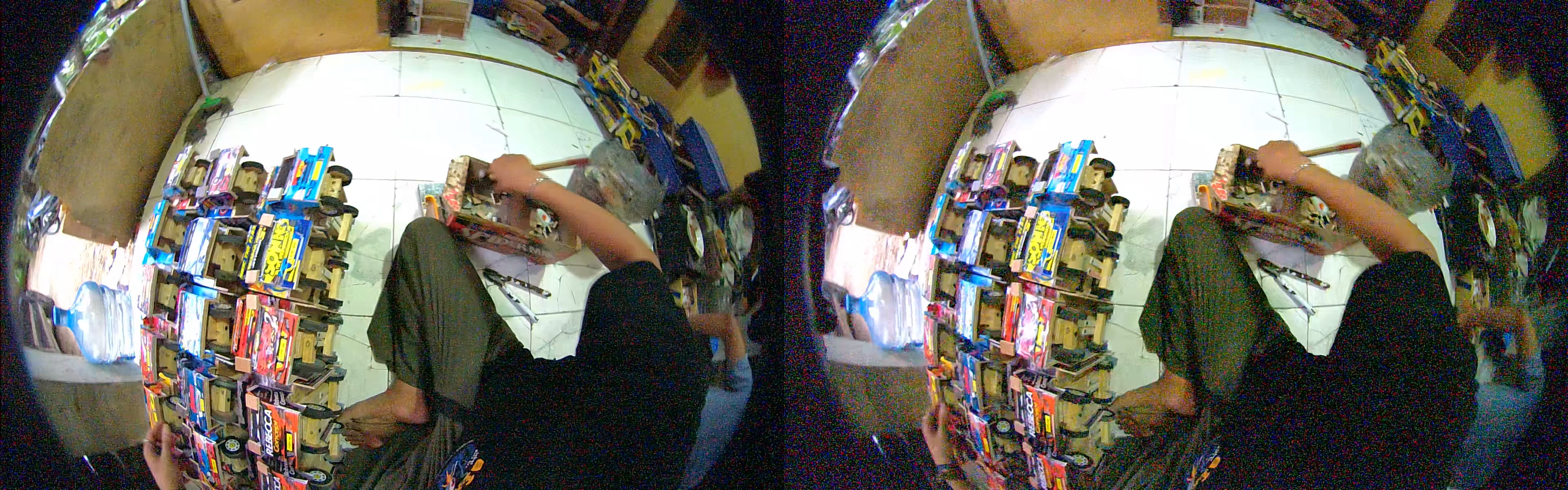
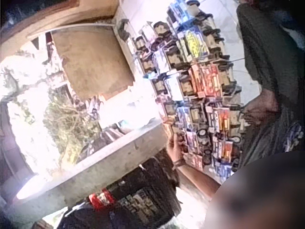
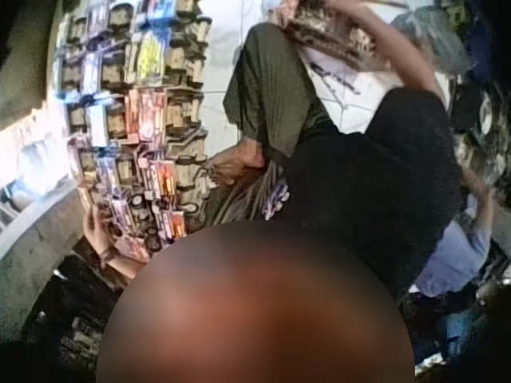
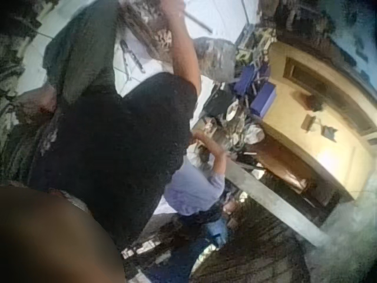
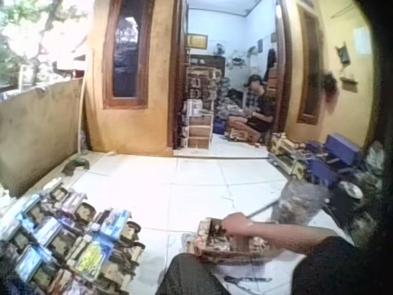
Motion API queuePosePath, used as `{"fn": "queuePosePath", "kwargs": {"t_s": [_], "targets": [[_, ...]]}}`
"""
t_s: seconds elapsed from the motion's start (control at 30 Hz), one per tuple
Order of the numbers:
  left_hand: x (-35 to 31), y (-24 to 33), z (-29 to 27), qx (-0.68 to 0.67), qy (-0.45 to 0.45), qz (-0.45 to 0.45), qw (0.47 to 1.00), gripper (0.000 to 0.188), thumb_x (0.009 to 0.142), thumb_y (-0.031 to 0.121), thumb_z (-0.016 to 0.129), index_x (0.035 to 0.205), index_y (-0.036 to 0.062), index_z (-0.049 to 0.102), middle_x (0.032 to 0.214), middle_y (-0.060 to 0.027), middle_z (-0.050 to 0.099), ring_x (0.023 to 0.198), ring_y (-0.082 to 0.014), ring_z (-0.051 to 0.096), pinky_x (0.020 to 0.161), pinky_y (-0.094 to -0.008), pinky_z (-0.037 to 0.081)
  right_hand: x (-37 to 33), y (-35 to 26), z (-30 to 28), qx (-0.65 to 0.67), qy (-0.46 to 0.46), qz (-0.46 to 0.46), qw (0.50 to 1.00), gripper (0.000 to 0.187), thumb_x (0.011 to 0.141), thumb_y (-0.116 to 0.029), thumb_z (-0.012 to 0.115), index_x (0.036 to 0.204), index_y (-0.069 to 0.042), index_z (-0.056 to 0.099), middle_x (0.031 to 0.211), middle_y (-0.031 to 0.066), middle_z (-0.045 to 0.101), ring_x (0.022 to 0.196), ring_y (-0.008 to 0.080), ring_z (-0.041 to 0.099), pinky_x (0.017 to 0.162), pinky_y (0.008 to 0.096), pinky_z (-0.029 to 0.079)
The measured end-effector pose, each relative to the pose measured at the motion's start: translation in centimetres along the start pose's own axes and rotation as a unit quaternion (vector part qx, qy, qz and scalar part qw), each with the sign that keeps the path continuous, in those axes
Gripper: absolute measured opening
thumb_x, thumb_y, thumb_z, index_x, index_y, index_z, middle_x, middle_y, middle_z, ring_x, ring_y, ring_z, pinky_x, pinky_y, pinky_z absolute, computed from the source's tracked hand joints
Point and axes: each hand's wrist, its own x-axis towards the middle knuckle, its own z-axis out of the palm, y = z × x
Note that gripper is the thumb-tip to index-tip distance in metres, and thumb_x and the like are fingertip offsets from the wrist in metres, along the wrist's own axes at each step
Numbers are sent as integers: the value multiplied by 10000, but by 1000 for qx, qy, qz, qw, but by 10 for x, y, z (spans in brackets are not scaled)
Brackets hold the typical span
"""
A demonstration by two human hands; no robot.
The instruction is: The person sits on the floor and assembles wooden toy trucks from flat-pack kits. They use a hammer to drive nails into the wooden bodies and attach wheels, then place the completed trucks into a cardboard box.
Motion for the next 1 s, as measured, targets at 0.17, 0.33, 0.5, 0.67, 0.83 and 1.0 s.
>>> {"fn": "queuePosePath", "kwargs": {"t_s": [0.17, 0.33, 0.5, 0.67, 0.83, 1.0], "targets": [[-48, 123, 79, 0, 113, 169, 979, 238, 967, 90, 588, 1171, -31, 606, 1029, -47, 612, 863, -90, 549, 774, -245, 471, -84, -66, -120, 460, 24, -115, 880, 393, 812, -429, 772, 863, -49, 682, 710, 25, 639, 669, 100, 562, 650, 312, 487], [-86, 218, 202, -115, -88, 283, 948, 645, 770, 232, 832, 1313, 36, 545, 1278, -182, 585, 1148, -321, 602, 933, -402, 515, -155, -205, -160, 644, 19, -250, 723, 233, 814, -106, 803, 872, -52, 585, 859, 37, 687, 794, 80, 617, 736, 241, 498], [-106, 223, 202, -65, 18, 375, 925, 498, 771, 170, 831, 1209, 52, 625, 1111, -119, 679, 976, -253, 682, 806, -336, 562, -191, -283, -183, 615, 128, -370, 685, 163, 836, -115, 777, 899, -22, 660, 812, 48, 715, 745, 48, 632, 684, 225, 512], [-118, 201, 185, -153, 56, 267, 950, 337, 833, 114, 778, 1127, 26, 640, 993, -89, 717, 919, -184, 707, 786, -301, 565, -193, -318, -183, 680, 55, -343, 646, 156, 815, -76, 796, 882, -6, 673, 790, 47, 707, 678, 51, 600, 609, 228, 495], [-118, 180, 181, -334, 15, 175, 926, 223, 904, 190, 716, 1013, 9, 644, 923, -96, 722, 884, -152, 700, 756, -282, 538, -195, -342, -176, 696, 15, -340, 632, 153, 811, -51, 793, 896, 2, 677, 823, 55, 710, 713, 57, 608, 645, 223, 501], [-104, 163, 168, -401, -62, 89, 910, 184, 939, 111, 670, 1074, -11, 643, 979, -56, 713, 942, -101, 654, 831, -250, 521, -194, -364, -177, 756, -29, -324, 568, 143, 815, -23, 781, 922, 5, 691, 839, 41, 707, 724, 63, 613, 639, 221, 501]]}}
